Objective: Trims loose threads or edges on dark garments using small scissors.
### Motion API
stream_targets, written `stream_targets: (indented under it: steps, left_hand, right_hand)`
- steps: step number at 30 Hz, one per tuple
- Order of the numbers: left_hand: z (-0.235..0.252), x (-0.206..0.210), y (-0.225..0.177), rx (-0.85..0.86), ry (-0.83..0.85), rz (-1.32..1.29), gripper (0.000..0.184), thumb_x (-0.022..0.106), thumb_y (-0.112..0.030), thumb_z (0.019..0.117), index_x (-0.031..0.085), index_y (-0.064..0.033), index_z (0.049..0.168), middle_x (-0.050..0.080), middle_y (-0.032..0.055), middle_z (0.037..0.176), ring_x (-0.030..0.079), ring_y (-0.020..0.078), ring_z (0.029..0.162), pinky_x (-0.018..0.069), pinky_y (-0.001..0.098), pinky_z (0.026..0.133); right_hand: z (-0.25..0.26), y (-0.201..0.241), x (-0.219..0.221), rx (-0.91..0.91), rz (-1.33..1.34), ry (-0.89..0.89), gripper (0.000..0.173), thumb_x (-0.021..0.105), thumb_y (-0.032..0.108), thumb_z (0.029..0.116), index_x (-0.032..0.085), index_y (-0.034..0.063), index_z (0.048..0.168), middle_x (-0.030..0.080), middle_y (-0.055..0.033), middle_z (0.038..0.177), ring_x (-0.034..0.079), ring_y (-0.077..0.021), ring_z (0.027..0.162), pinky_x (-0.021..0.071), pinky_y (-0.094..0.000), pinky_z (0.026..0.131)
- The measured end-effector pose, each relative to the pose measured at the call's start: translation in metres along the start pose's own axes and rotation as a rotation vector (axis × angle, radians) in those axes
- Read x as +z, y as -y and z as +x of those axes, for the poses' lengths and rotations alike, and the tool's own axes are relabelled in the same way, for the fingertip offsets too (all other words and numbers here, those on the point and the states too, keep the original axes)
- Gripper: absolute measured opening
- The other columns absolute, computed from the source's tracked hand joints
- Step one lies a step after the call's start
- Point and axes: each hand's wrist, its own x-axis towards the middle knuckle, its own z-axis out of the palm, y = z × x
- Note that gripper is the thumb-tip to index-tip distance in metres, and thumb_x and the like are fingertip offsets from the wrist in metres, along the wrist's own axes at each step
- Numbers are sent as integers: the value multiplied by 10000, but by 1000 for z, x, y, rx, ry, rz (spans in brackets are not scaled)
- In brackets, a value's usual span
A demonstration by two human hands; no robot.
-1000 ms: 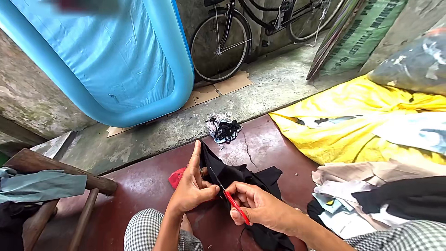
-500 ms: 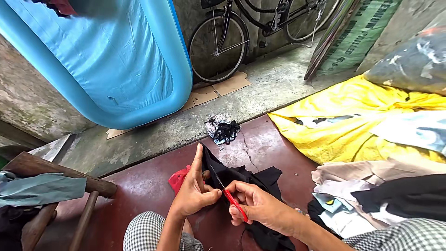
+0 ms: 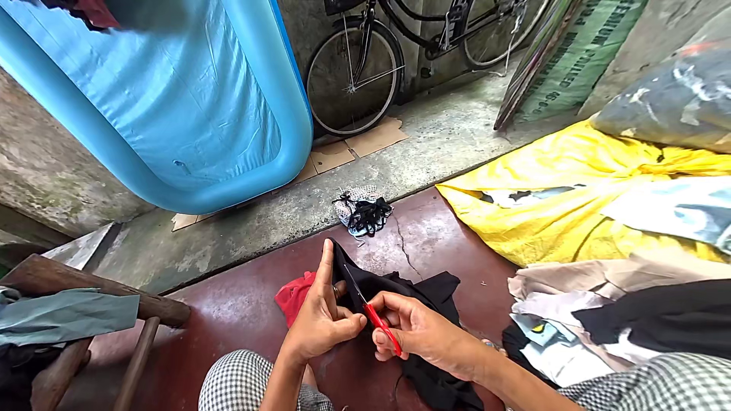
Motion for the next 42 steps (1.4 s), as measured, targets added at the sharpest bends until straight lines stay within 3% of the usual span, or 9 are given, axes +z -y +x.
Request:
stream_targets:
  steps: [6, 13, 16, 19, 25, 31, 35, 38, 42]
  left_hand:
    - [-1, 2, 5, 0, 59, 6, 1352, 780, 152, 733, -54, -412, 1635, 139, 117, 1684, 702, 336, 997, 657, 476, 639]
    - [-2, 2, 6, 2, 75, 8, 1345, 766, 161, 740, -63, -407, 1634, 190, 132, 1668, 699, 349, 1026, 658, 479, 654]
    - [-4, 5, 7, -30, 92, 6, 1338, 756, 161, 747, -68, -413, 1632, 223, 147, 1651, 713, 309, 877, 648, 440, 612]
    - [-4, 6, 9, -39, 102, 3, 1336, 752, 159, 744, -75, -395, 1634, 237, 159, 1641, 709, 294, 820, 643, 427, 593]
    - [-4, 6, 11, -27, 99, 8, 1336, 768, 151, 750, -66, -405, 1634, 178, 139, 1669, 715, 320, 906, 654, 453, 624]
    - [-4, 8, 13, -27, 100, -1, 1333, 762, 157, 742, -45, -416, 1635, 165, 125, 1674, 710, 306, 910, 649, 435, 618]
    - [-5, 9, 14, -9, 52, -19, 1312, 768, 163, 727, 19, -400, 1644, 165, 112, 1678, 697, 321, 1006, 654, 455, 657]
    - [-5, 7, 14, -1, -1, -34, 1283, 771, 167, 721, 74, -379, 1649, 189, 111, 1670, 645, 363, 1165, 659, 498, 717]
    - [-4, 7, 16, 4, -26, -31, 1243, 769, 155, 727, 109, -345, 1654, 202, 107, 1669, 638, 357, 1187, 654, 498, 768]
  right_hand:
    - [1, 2, -4, -1, 17, 17, 401, 769, 293, 910, 603, 98, 1218, 694, -81, 928, 706, -185, 813, 612, -364, 765]
    - [2, 4, -5, 5, 17, 10, 331, 756, 212, 924, 615, 85, 1195, 696, -85, 872, 706, -177, 751, 614, -340, 712]
    - [2, 5, -7, 15, 13, 6, 378, 761, 275, 915, 603, 96, 1207, 699, -86, 926, 715, -191, 806, 619, -354, 740]
    - [2, 5, -8, 14, 6, -6, 392, 764, 293, 913, 604, 95, 1211, 694, -82, 938, 710, -185, 812, 615, -352, 747]
    - [2, 4, -6, 49, 28, -60, 316, 740, 180, 927, 616, 87, 1202, 695, -86, 892, 711, -192, 744, 631, -375, 674]
    - [0, 6, -6, 68, 55, -35, 337, 740, 241, 936, 606, 101, 1212, 707, -86, 936, 718, -193, 789, 628, -373, 718]
    - [1, 6, -7, 71, 42, -53, 335, 740, 244, 933, 609, 104, 1208, 691, -79, 909, 707, -187, 768, 629, -383, 710]
    - [2, 8, -7, 67, 32, -76, 322, 734, 200, 933, 616, 98, 1215, 683, -85, 887, 703, -189, 752, 632, -386, 704]
    - [2, 8, -6, 76, -9, -121, 330, 754, 177, 910, 624, 95, 1202, 679, -78, 864, 701, -180, 729, 630, -364, 678]
